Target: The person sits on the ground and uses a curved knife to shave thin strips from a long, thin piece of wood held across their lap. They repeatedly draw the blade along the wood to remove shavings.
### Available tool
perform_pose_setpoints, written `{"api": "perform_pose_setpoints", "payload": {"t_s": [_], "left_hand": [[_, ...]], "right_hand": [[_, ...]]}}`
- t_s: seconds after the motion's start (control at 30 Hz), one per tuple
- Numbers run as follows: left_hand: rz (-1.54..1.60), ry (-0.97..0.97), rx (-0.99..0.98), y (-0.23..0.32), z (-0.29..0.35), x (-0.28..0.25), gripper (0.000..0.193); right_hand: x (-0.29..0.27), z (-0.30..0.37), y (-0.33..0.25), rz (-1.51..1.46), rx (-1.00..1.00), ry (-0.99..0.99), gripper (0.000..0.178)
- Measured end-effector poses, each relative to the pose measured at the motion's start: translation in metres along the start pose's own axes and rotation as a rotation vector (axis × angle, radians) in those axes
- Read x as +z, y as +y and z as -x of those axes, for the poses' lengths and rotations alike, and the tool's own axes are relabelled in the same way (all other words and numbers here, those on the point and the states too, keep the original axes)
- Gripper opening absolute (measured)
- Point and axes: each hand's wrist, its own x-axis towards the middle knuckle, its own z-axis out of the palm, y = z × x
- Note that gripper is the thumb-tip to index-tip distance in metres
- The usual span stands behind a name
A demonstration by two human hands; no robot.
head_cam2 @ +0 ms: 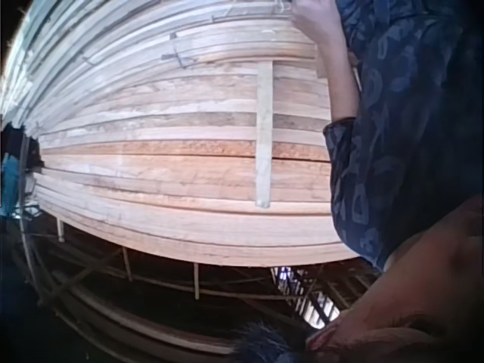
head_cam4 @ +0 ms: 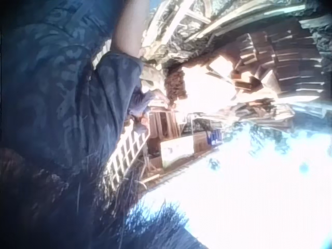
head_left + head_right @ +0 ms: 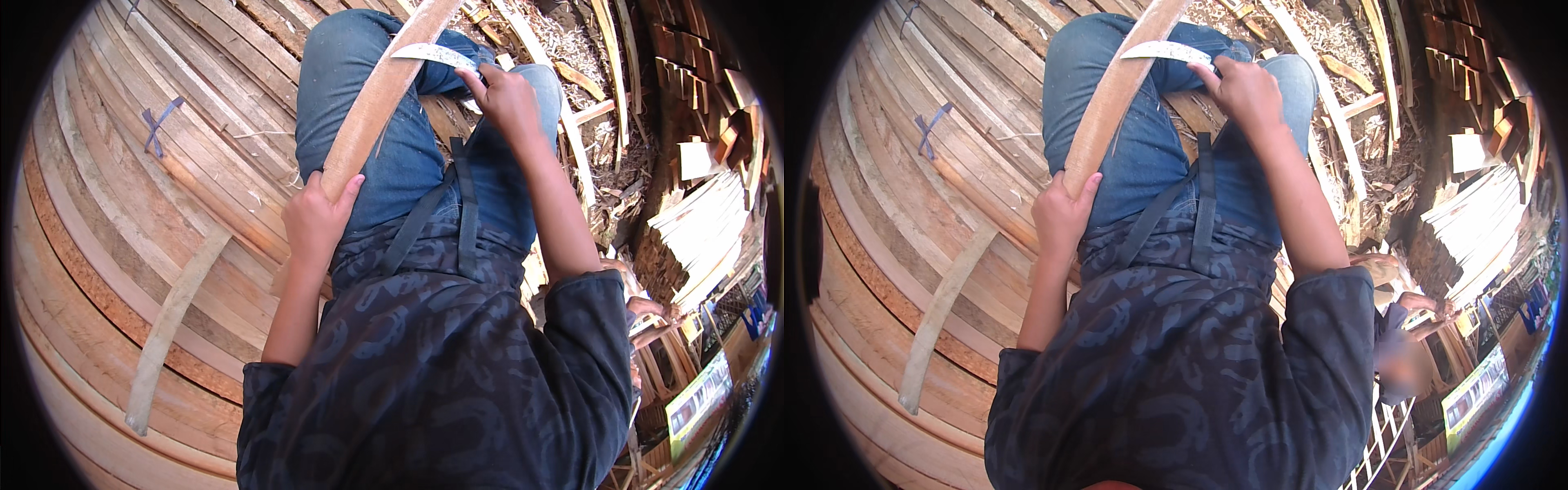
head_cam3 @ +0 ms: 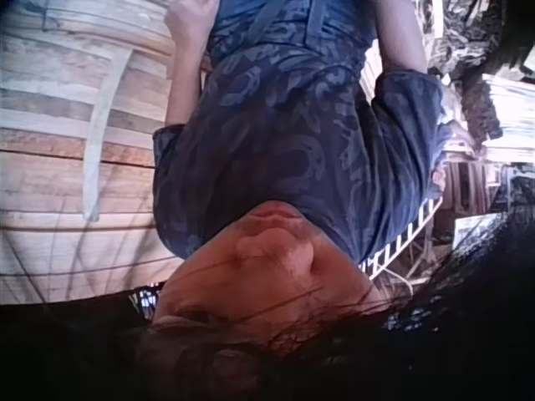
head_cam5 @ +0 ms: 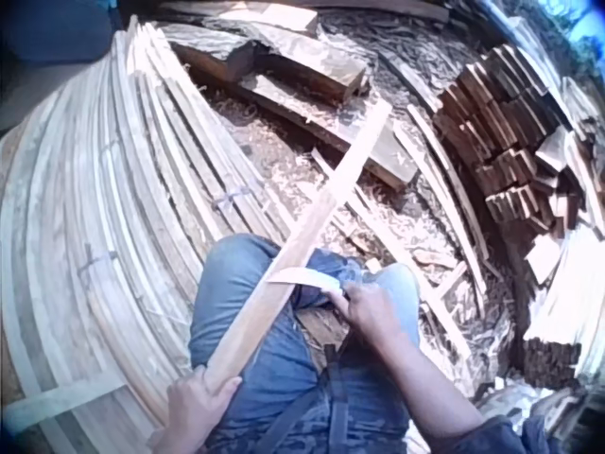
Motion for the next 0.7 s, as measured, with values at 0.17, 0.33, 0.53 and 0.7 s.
{"api": "perform_pose_setpoints", "payload": {"t_s": [0.17,0.33,0.53,0.7], "left_hand": [[0.020,0.004,0.026,0.000,-0.002,-0.002,0.063],[0.073,-0.010,-0.019,-0.003,-0.004,0.001,0.062],[0.067,-0.018,0.009,-0.008,-0.005,0.004,0.061],[0.156,-0.029,-0.008,-0.007,-0.007,0.004,0.058]], "right_hand": [[-0.007,-0.045,0.059,-0.188,0.374,0.002,0.062],[-0.025,-0.051,0.063,-0.134,0.222,0.152,0.064],[-0.031,-0.001,0.003,-0.142,0.099,-0.078,0.055],[-0.022,-0.008,0.001,-0.076,0.060,-0.065,0.057]]}}
